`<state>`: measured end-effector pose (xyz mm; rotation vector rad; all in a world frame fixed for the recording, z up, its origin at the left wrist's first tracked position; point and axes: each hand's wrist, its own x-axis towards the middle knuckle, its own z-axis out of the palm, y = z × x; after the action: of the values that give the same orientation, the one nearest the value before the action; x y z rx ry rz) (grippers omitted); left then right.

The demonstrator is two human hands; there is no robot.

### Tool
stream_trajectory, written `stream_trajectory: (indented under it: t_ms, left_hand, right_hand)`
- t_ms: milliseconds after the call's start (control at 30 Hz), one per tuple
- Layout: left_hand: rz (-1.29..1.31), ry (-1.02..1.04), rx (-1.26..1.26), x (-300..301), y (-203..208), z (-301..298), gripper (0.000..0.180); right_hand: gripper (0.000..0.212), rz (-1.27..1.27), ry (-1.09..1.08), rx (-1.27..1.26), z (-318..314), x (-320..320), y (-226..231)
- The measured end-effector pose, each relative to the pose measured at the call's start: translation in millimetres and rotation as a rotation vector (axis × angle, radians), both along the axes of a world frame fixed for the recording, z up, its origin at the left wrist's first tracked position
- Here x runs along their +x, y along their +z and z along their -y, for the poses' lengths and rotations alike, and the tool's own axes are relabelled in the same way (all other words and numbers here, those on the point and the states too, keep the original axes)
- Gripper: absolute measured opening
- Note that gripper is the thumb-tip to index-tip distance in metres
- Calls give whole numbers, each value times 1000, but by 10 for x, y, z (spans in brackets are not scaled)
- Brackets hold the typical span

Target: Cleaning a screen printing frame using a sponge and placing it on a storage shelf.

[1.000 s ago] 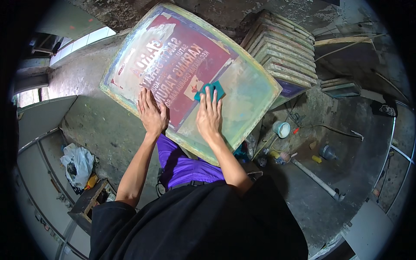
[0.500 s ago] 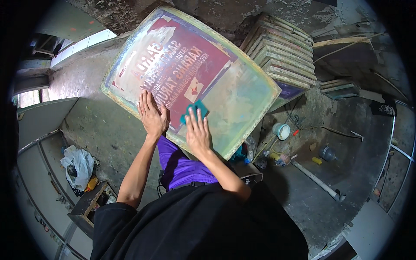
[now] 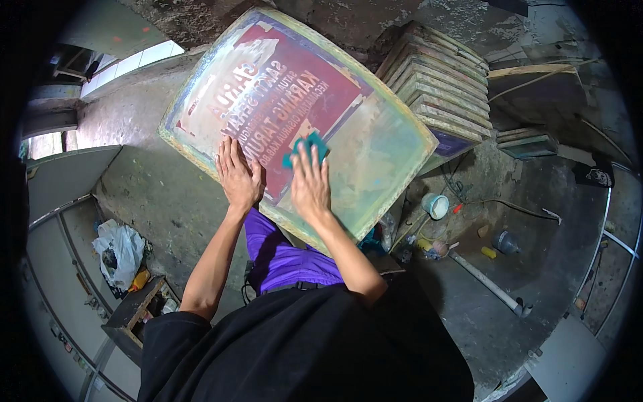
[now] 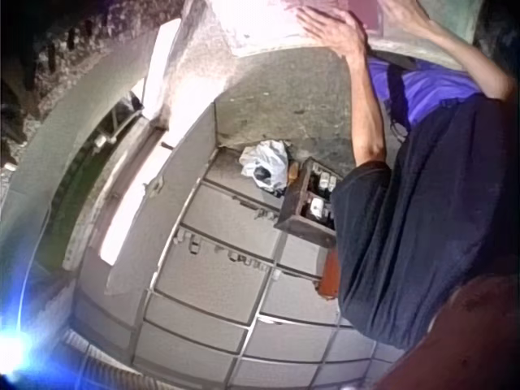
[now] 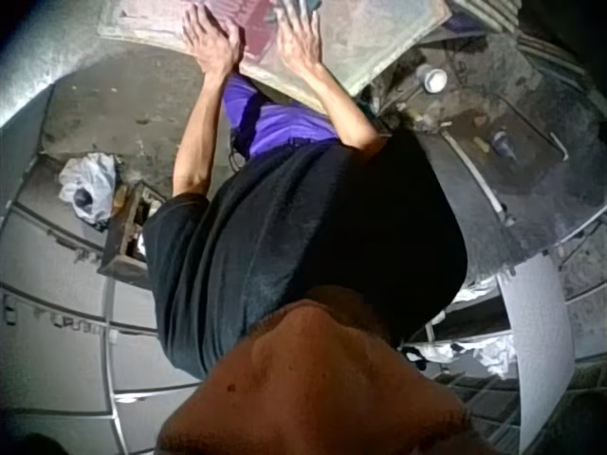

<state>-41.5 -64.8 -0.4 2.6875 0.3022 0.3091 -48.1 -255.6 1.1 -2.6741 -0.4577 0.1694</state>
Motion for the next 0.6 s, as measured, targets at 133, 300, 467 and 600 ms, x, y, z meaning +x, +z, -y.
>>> stream_trajectory:
  t_ms: [133,300,467,600]
  left_hand:
    - [1,-2,7,0,-6,-16,69]
    - [-17,5,-3,-11,-7,-1,70]
    - [2,8,3,12,-30,-5,70]
    - [-8,2,2,-4,-17,-18,70]
  right_hand:
    - [56,51,-101,9,-70,156,-37]
    - [56,15,5,22,-85,72,-45]
    - [58,18,-124,48,-173,346,48]
    - [60,-48,109,31,-198,7,96]
